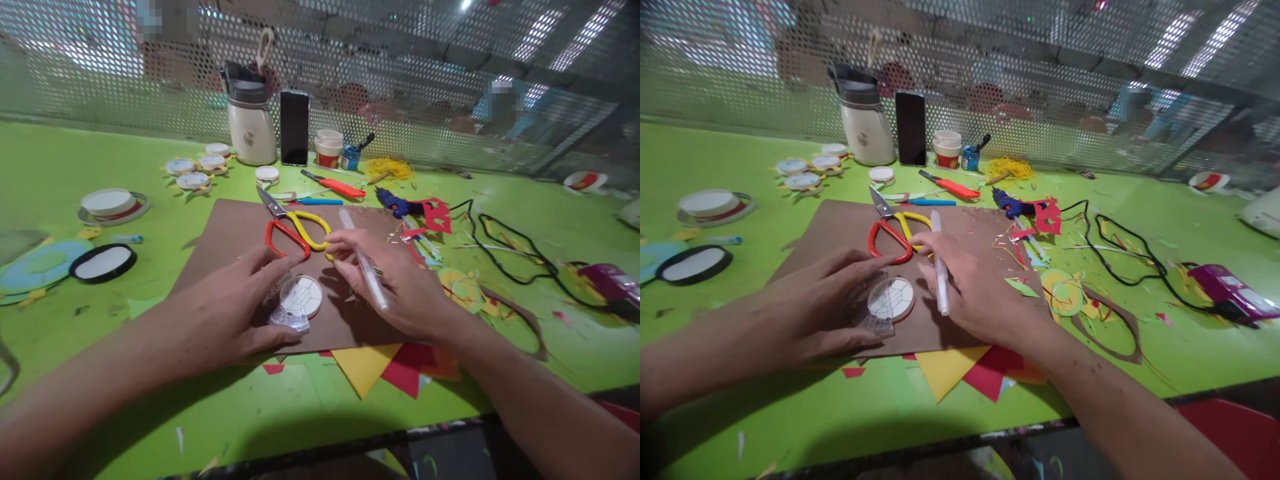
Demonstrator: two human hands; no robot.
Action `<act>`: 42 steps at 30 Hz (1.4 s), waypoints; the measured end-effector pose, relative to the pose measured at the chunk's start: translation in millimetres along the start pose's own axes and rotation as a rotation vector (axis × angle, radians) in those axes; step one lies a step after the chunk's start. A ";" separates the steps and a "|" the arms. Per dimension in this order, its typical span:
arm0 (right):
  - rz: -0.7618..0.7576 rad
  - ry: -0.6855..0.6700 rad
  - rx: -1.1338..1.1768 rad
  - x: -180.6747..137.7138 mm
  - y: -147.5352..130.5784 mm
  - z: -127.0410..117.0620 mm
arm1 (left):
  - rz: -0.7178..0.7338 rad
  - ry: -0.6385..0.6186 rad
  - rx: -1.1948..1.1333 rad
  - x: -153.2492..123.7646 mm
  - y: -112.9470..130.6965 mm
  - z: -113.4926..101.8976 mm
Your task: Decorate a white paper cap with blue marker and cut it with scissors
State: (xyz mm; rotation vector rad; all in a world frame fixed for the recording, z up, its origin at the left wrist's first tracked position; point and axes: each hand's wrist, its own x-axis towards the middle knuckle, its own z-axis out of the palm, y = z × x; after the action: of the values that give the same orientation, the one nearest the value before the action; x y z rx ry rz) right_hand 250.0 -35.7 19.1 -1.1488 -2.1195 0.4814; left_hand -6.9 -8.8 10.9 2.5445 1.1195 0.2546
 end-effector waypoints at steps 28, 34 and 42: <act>0.223 0.422 0.350 -15.3 -19.2 16.8 | 0.017 -0.003 0.004 -0.5 -1.1 7.3; 0.257 0.350 0.333 -10.4 -17.1 14.2 | 0.026 -0.004 0.003 1.1 1.3 4.5; 0.267 0.223 0.325 -6.0 -25.6 11.2 | -0.004 -0.017 -0.005 0.9 0.6 4.6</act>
State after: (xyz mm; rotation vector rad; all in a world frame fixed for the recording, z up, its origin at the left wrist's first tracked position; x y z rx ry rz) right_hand 229.3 -54.7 24.0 -1.2347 -1.6342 0.7516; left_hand -4.4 -9.6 6.9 2.5355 1.1160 0.2334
